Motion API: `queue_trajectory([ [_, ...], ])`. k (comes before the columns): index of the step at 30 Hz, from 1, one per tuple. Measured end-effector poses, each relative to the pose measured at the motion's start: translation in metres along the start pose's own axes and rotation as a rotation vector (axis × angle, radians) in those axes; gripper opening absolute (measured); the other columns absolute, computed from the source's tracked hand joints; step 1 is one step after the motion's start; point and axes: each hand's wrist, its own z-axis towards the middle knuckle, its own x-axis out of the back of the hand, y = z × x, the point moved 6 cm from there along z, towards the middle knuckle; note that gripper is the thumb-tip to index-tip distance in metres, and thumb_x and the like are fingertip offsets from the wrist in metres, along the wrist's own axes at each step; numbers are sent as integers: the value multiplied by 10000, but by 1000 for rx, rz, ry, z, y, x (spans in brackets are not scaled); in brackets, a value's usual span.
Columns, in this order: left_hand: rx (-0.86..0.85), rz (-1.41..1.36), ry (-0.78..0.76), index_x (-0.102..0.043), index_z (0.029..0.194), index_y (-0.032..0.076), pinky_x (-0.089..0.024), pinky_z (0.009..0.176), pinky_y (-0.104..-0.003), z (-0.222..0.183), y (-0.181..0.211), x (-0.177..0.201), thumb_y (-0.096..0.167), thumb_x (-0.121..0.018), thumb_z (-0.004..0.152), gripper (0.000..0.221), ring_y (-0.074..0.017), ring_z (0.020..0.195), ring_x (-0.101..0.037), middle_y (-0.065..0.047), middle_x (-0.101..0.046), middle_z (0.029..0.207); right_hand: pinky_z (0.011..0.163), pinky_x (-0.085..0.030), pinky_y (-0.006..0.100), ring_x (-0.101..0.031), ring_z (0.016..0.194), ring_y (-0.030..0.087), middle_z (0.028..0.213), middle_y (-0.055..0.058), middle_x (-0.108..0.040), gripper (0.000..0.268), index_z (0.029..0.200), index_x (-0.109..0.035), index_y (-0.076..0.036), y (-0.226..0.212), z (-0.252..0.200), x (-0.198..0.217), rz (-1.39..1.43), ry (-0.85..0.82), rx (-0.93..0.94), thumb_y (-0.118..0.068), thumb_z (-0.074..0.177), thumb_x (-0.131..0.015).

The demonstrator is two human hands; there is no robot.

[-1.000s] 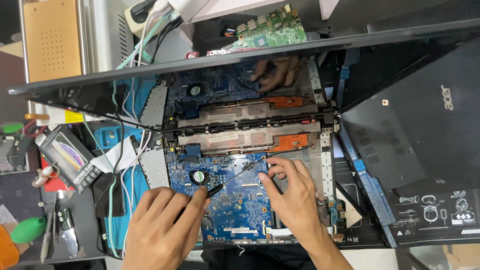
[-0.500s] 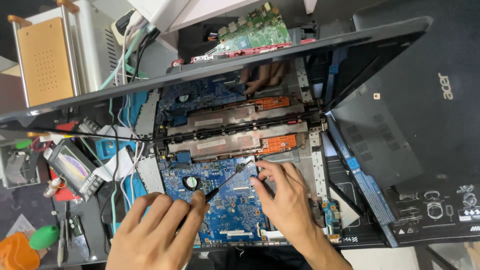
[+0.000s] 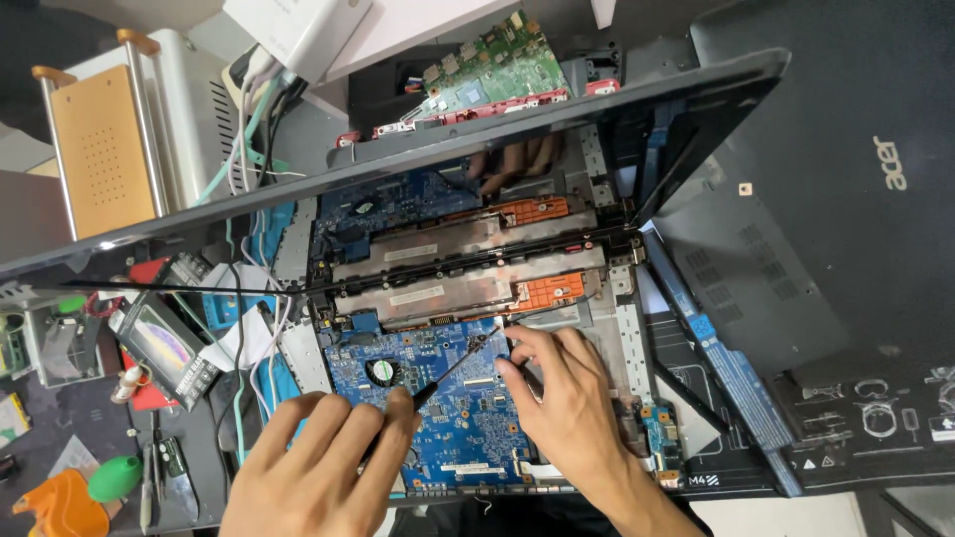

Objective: The person works on a disassembled laptop, using a screwdriver to loosen and remove screws from the exposed motherboard while steadying the board with the other hand. They reposition the board and continue working on screws at different points across the repair bench.

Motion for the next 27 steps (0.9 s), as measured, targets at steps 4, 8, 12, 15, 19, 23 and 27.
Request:
queue_trajectory([
  [4, -14, -4, 8, -733, 1031, -22, -487, 661, -359, 6, 4, 6, 73, -691, 790, 263, -195, 695, -590, -35, -561, 751, 767, -515, 401, -645, 831, 255, 841, 41, -718, 385, 1177, -652, -61, 4, 0, -2, 10, -24, -46, -114, 825, -801],
  [8, -5, -7, -19, -725, 1032, -23, -487, 668, -357, 11, 7, 8, 72, -683, 789, 265, -199, 716, -595, -41, -564, 760, 765, -510, 405, -646, 822, 249, 837, 33, -730, 388, 1174, -643, -46, -1, 2, 1, 2, -1, 15, -103, 825, -803],
  [12, -19, -5, -47, -699, 1085, -30, -471, 653, -358, 26, 11, 13, 125, -654, 745, 376, -230, 774, -608, -81, -582, 853, 752, -511, 397, -644, 822, 258, 842, 47, -725, 414, 1193, -638, -45, -6, 2, 5, 7, 8, 37, -60, 814, -806],
  [15, -21, -98, -77, -680, 1059, 2, -482, 663, -371, 28, 12, 10, 140, -650, 750, 339, -254, 805, -606, -110, -586, 950, 756, -512, 398, -650, 822, 256, 831, 50, -715, 429, 1196, -632, -43, -4, 1, 2, 0, 6, 26, -57, 811, -820],
  [19, 11, -131, -77, -675, 1042, -9, -546, 748, -386, 23, 10, 5, 149, -634, 750, 334, -267, 861, -613, -111, -565, 989, 748, -511, 398, -654, 817, 254, 830, 50, -713, 431, 1194, -633, -42, -6, 2, 4, -2, 3, 38, -55, 804, -815],
  [23, 56, -145, -114, -678, 1100, 30, -554, 695, -370, 18, 8, 2, 170, -647, 799, 333, -251, 906, -633, -136, -569, 1092, 762, -509, 402, -649, 822, 260, 838, 48, -708, 421, 1184, -633, -42, -8, 2, 5, 11, 14, 58, -42, 802, -809],
  [27, 168, -175, -224, -658, 1021, -23, -555, 611, -400, 19, 1, -5, 210, -701, 901, 267, -242, 805, -641, -125, -547, 975, 756, -509, 401, -649, 816, 261, 827, 51, -691, 406, 1175, -640, -48, -6, 2, 4, 4, -1, 24, -49, 810, -816],
])
